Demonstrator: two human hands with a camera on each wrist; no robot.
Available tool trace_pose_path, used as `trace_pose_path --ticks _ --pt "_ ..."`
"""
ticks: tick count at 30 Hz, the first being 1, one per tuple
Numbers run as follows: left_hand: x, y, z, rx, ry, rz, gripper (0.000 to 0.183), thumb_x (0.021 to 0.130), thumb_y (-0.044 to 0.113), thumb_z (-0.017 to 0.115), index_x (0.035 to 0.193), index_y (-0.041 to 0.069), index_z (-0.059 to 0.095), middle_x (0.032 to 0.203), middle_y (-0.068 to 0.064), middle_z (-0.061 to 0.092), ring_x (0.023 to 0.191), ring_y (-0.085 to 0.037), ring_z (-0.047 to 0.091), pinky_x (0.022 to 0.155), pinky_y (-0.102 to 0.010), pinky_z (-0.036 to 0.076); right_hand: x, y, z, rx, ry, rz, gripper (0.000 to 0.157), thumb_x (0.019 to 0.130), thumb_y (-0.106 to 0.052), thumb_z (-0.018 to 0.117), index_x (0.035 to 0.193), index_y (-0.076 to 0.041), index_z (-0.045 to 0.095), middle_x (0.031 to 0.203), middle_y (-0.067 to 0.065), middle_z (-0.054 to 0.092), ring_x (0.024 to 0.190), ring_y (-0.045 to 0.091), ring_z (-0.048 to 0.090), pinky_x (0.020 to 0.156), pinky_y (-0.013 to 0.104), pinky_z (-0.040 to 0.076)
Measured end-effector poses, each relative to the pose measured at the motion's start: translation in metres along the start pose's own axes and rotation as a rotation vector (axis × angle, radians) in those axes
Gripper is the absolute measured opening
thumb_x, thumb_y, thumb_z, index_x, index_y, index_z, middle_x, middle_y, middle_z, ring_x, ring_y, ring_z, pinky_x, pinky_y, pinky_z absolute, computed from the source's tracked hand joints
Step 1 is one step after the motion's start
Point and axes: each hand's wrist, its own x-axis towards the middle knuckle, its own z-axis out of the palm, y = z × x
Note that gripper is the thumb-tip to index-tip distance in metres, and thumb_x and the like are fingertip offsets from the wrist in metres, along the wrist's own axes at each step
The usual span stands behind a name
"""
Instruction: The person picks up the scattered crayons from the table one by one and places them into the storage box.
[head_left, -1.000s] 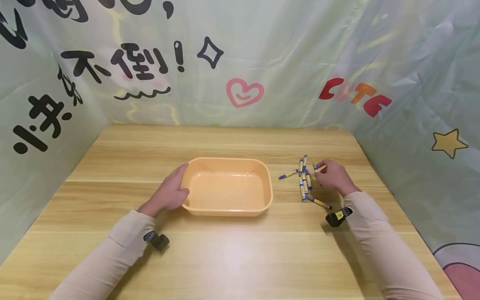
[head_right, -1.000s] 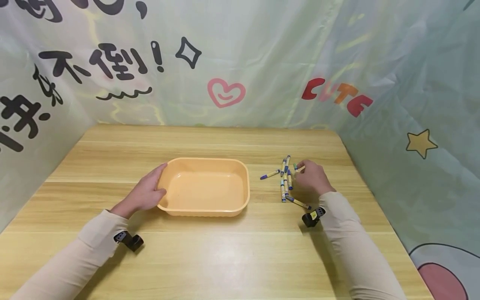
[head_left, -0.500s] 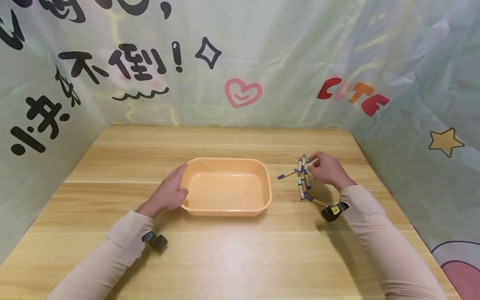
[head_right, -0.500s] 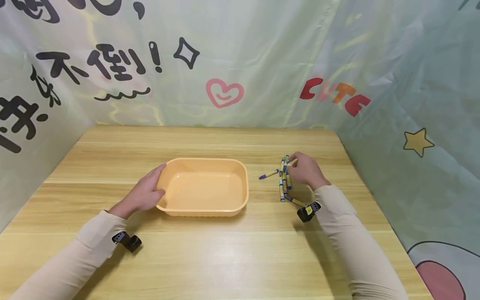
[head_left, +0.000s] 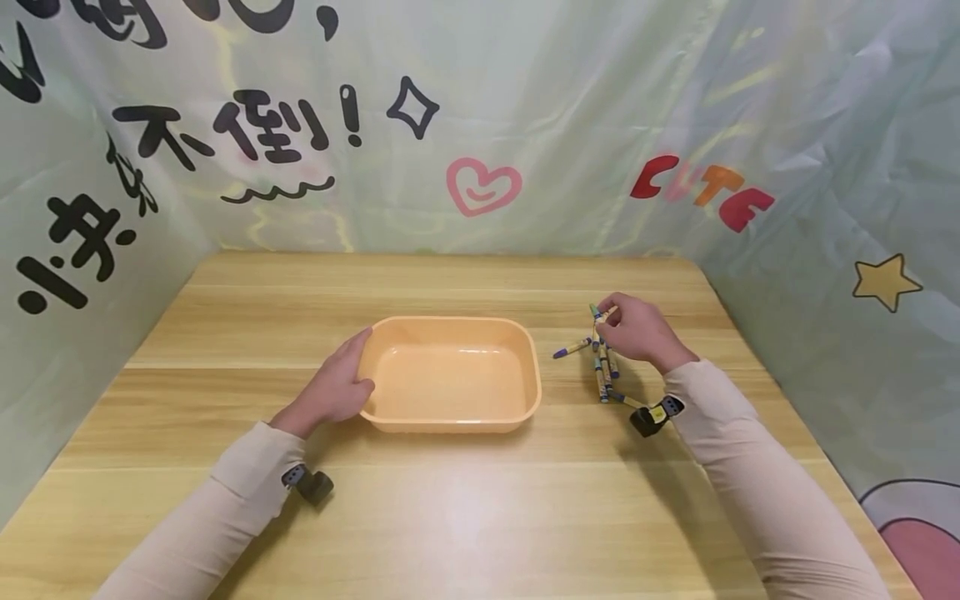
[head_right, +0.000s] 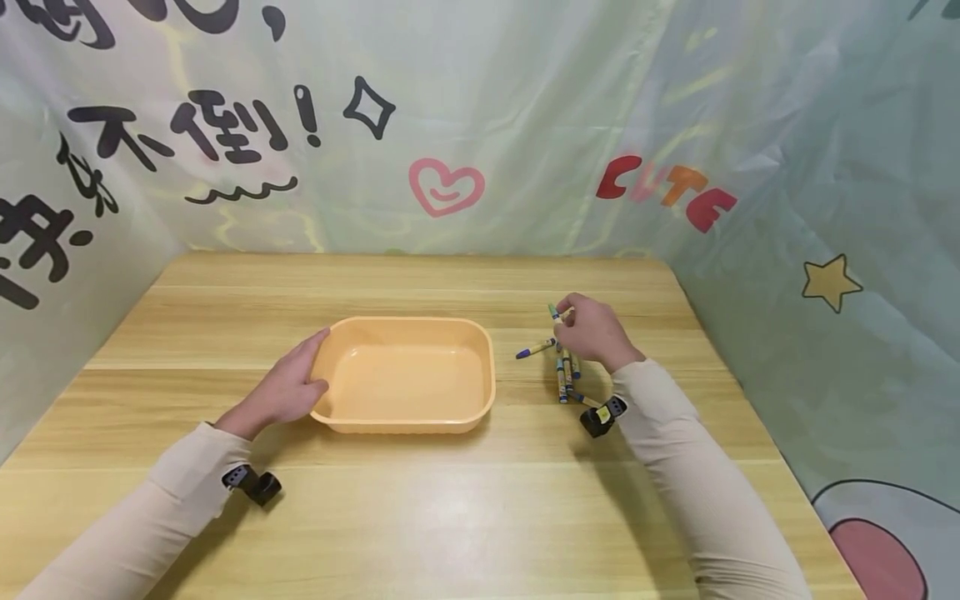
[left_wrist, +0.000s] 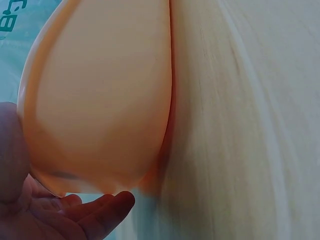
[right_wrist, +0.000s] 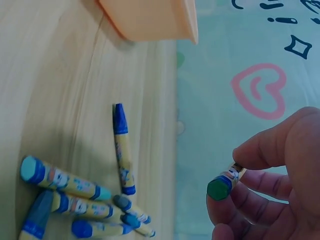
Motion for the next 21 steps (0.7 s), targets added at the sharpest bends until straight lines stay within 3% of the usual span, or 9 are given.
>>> trace_pose_path --ticks 21 --pt "-0.001 -0.001 0.001 0.012 0.016 0.016 0.077 0.079 0.0 0.05 0.147 -0.013 0.016 0.149 -0.036 0.024 0.137 -0.048 0.024 0.113 -0.057 0.019 0.013 -0.031 0.005 0.043 -0.012 -0.044 0.034 0.092 -0.016 0.054 0.122 0.0 0.055 0.105 0.021 0.065 0.086 0.031 0.064 0.073 0.044 0.052"
